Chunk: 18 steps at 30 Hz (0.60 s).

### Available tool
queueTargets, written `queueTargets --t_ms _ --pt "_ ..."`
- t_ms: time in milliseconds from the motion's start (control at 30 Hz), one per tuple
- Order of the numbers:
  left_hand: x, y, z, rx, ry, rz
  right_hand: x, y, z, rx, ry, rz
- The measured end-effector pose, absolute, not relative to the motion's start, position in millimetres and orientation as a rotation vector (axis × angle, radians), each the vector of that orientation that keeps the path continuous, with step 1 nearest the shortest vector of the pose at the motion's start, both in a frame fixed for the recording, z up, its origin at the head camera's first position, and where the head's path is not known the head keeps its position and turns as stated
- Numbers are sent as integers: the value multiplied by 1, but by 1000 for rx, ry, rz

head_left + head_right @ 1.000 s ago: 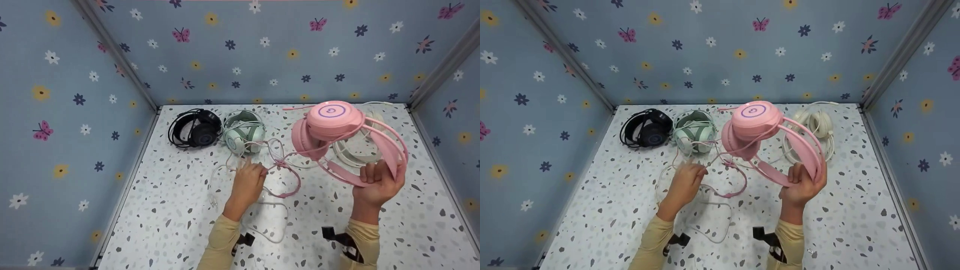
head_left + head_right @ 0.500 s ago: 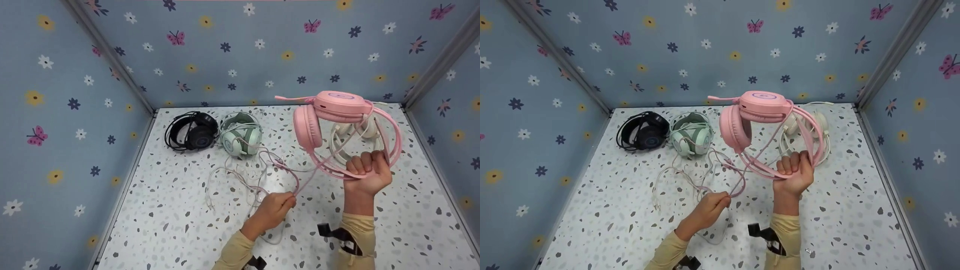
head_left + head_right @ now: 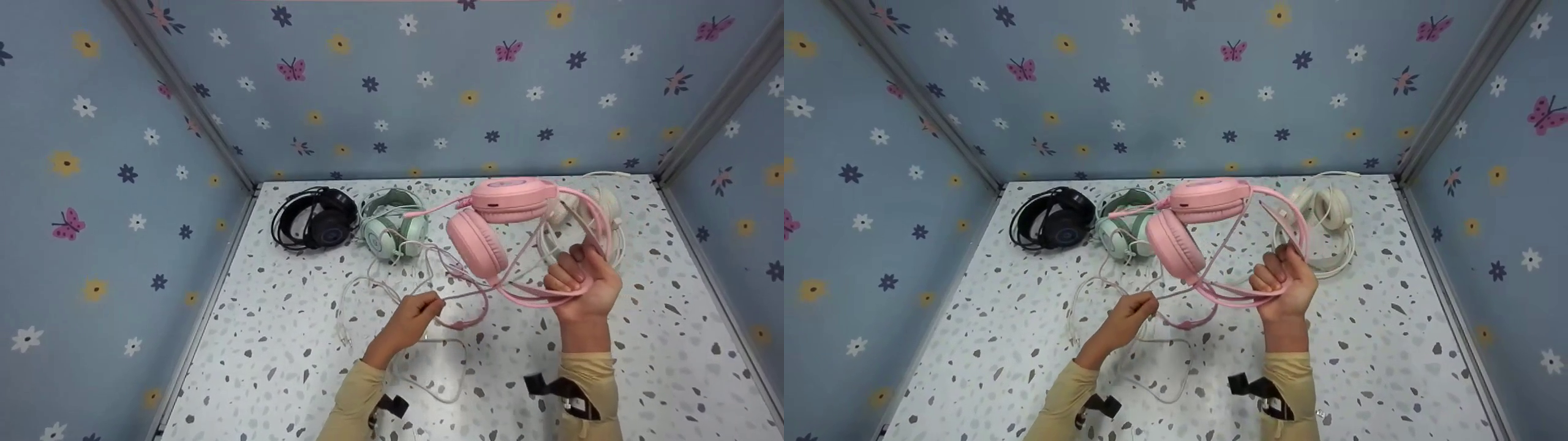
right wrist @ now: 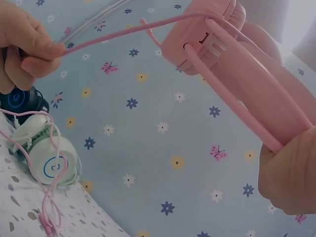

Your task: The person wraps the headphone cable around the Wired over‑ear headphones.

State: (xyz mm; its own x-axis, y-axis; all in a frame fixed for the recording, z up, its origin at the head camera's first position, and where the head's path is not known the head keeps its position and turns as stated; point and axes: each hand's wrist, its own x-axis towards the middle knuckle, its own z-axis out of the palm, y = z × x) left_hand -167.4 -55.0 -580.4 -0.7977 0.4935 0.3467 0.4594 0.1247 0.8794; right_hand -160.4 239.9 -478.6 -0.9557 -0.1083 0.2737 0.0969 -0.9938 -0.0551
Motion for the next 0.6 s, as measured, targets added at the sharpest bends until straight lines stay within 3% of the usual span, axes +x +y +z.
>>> queueTargets --t_ms 367,600 --pt "-176 -71 -601 884 2360 1666 -148 228 -500 -728 103 -2566" --pt "-213 -79 -571 1156 2914 1045 -164 241 -497 -829 190 -2351"
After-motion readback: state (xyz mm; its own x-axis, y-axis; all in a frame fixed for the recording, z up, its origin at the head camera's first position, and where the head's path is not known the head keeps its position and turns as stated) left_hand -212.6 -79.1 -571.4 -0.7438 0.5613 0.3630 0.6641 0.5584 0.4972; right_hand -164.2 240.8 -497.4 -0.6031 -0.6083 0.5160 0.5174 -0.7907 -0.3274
